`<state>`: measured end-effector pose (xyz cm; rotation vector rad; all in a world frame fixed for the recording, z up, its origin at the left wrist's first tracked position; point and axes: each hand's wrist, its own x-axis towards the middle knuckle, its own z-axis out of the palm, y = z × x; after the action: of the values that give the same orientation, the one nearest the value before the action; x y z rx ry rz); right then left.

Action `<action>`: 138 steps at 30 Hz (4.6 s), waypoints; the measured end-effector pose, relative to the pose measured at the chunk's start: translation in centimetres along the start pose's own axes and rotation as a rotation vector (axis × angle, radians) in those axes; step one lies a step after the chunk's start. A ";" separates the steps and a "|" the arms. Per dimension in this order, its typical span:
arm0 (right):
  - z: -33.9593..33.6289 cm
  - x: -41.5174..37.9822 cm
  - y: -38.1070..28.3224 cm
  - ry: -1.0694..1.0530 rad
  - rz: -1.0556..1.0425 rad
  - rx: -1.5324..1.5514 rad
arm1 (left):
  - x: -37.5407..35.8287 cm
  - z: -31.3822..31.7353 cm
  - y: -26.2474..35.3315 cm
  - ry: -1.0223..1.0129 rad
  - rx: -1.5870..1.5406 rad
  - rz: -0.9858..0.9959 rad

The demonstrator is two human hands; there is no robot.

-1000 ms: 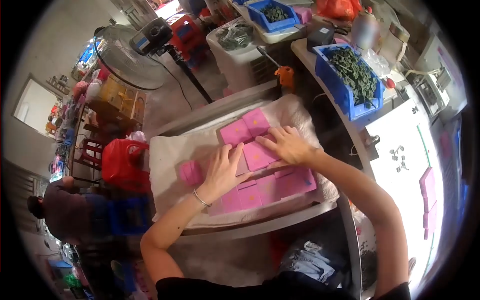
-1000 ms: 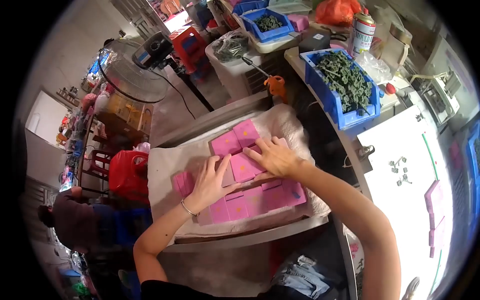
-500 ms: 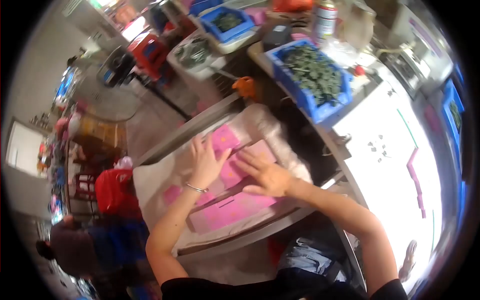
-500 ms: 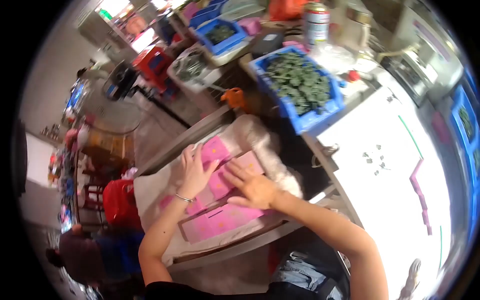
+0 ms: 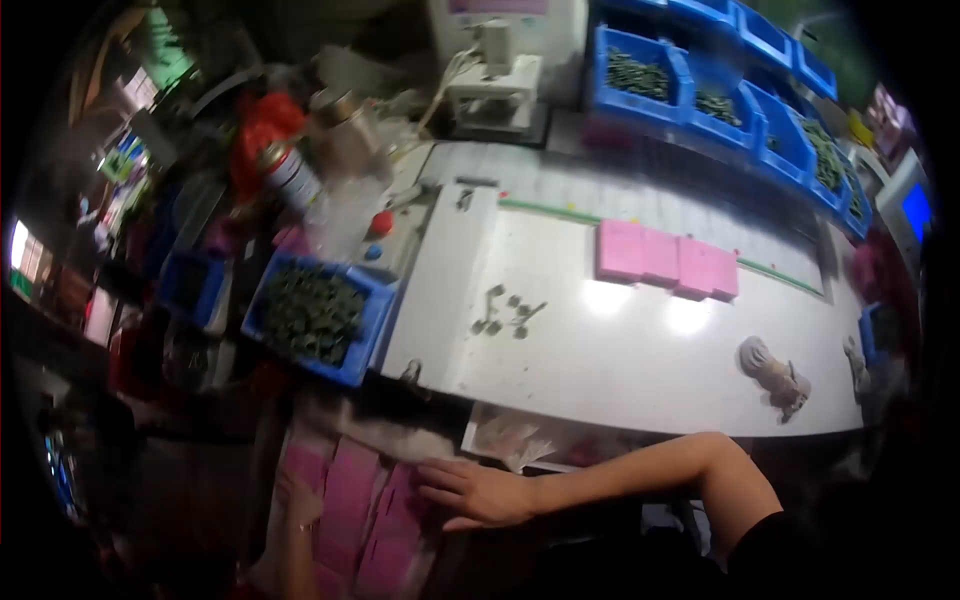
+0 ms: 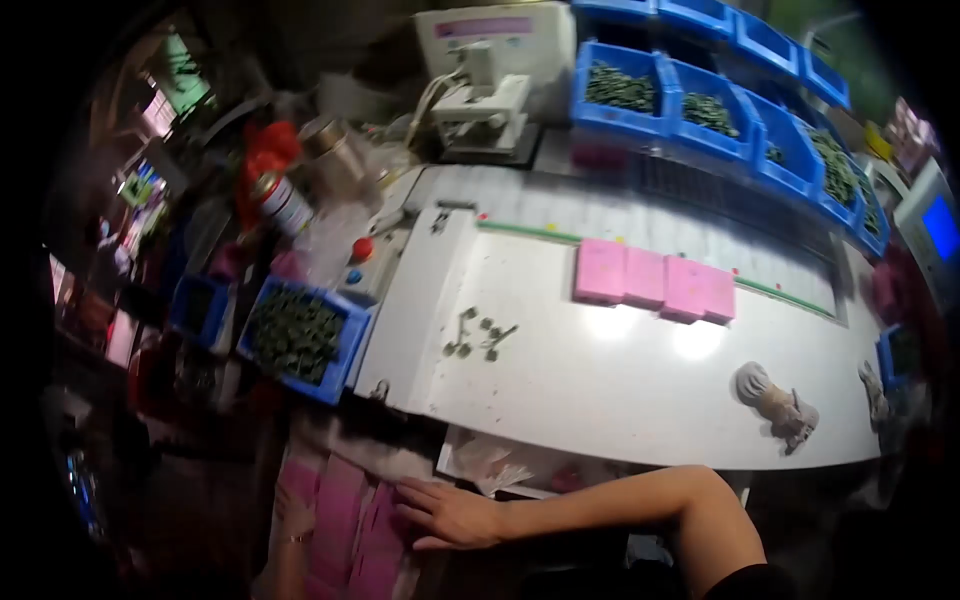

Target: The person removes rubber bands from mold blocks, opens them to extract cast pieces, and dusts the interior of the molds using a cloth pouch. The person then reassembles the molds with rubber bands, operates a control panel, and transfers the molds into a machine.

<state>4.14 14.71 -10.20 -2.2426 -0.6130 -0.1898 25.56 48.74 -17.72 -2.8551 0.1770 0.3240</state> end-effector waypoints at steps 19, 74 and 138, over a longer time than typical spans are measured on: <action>-24.1 -13.7 -11.0 0.605 0.186 -0.120 | -3.5 -9.5 5.4 -0.144 -0.087 -0.109; -19.9 -20.9 -10.8 0.733 0.341 -0.315 | -26.9 -23.7 39.4 -0.266 -1.349 1.319; -23.0 -24.8 -5.7 0.679 0.802 -0.336 | -27.0 -20.2 45.9 -0.212 -1.211 1.491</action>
<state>-18.94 -7.99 1.14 -2.3450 0.7155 -0.6303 -3.28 1.77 -3.53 -2.7863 2.8435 1.2870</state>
